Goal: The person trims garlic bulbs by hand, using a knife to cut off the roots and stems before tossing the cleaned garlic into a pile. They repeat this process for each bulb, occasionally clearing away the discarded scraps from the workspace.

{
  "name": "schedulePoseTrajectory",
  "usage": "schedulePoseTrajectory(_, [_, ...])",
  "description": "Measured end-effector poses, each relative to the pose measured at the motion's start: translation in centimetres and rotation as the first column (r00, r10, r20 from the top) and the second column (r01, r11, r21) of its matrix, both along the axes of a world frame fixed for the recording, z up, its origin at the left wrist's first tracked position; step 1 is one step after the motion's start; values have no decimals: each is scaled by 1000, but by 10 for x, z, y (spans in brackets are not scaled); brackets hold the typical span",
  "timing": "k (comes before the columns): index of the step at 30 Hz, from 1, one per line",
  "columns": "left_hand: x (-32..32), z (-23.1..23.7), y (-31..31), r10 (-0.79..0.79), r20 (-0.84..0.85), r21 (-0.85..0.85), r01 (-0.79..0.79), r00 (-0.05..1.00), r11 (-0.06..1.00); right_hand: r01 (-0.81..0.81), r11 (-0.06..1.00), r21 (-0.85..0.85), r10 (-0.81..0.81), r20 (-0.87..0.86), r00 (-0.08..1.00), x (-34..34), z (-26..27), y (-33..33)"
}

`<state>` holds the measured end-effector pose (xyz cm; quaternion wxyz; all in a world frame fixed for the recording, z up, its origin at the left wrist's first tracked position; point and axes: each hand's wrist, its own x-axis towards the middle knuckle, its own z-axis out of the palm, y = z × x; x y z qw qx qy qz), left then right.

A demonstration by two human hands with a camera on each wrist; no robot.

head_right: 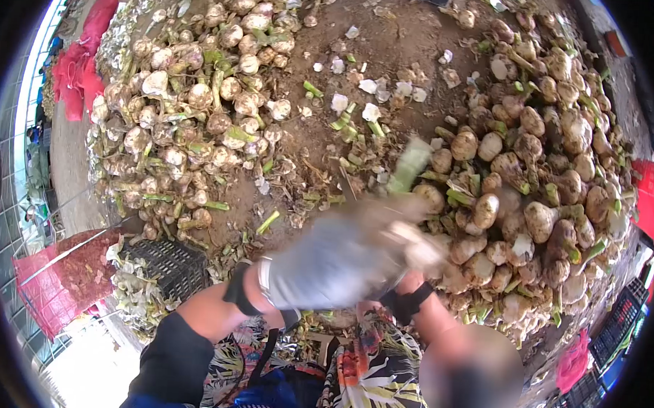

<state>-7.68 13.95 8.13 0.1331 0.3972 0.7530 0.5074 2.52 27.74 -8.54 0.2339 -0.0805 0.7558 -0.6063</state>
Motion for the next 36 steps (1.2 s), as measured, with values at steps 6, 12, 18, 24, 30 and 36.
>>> schedulePoseTrajectory(6, [-107, -64, -30, 459, -202, -414, -500, 865, 761, 439, 895, 85, -395, 608, 689, -34, 47, 3])
schedulePoseTrajectory(12, [-146, -143, -93, 343, -179, -953, -249, 922, 172, 624, 781, -15, -469, 646, 602, -61, 51, 1])
schedulePoseTrajectory(18, [-67, -107, -69, 325, 729, -139, -335, 603, 932, 780, 585, -220, -452, 711, 539, -93, 70, -4])
schedulePoseTrajectory(24, [-19, -94, -86, 310, 885, -185, -349, 347, 919, 347, 926, 151, -357, 50, 933, -79, 72, -10])
schedulePoseTrajectory(30, [23, -101, -101, 359, 633, -63, -416, 686, 907, 81, 784, 616, 107, -262, 959, -67, 104, -18])
schedulePoseTrajectory(36, [47, -90, -106, 309, 834, 34, -601, 457, 798, 127, 798, 589, 61, -288, 956, -58, 105, -23])
